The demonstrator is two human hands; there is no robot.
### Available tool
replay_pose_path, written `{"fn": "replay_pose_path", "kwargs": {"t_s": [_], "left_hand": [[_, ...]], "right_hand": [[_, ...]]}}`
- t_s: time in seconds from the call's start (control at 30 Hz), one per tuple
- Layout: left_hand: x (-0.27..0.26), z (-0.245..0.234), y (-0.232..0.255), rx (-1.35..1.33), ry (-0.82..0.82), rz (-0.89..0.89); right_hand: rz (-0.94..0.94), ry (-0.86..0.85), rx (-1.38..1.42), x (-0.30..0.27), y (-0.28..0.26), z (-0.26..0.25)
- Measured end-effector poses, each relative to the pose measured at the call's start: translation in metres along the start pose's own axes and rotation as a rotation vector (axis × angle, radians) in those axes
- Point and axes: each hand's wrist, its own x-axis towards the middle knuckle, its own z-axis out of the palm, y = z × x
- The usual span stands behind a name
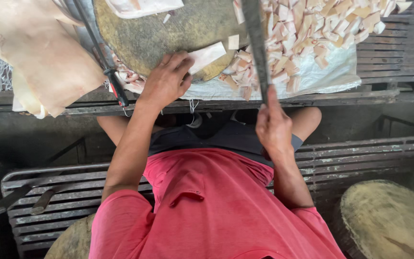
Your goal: The person sits cross-legged on a metal grate floor and uses a large knife to cut a rectangular block of pale meat into small cubes on a round wooden board. The person repeatedly slices the block and pushes the cut pieces onto a white sack beside the board.
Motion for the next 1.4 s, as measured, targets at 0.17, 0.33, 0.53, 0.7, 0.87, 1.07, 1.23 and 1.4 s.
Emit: {"fn": "replay_pose_path", "kwargs": {"t_s": [0.17,0.33,0.53,0.7,0.87,1.07,1.23,1.4], "left_hand": [[-0.003,0.006,-0.004,0.069,0.079,0.098],[-0.001,0.014,-0.003,0.115,0.127,0.089],[-0.004,0.019,-0.005,0.109,0.164,0.095],[-0.006,0.017,-0.004,0.103,0.144,0.09],[-0.004,0.02,-0.005,0.13,0.196,0.085],[-0.001,0.024,-0.004,0.147,0.169,0.067],[-0.006,0.023,-0.006,0.138,0.162,0.069],[-0.005,0.03,-0.01,0.129,0.182,0.069]], "right_hand": [[-0.279,0.189,-0.048,0.005,-0.003,0.025],[-0.084,-0.18,-0.167,0.007,-0.002,0.029],[-0.138,0.122,0.093,-0.005,-0.001,0.018],[-0.095,-0.275,-0.242,-0.002,-0.012,0.038],[-0.151,0.0,0.018,-0.003,-0.017,0.001],[-0.176,-0.094,0.011,0.001,-0.018,0.033],[-0.137,-0.205,-0.066,0.0,-0.024,0.025],[-0.066,0.032,0.091,-0.017,-0.012,0.013]]}}
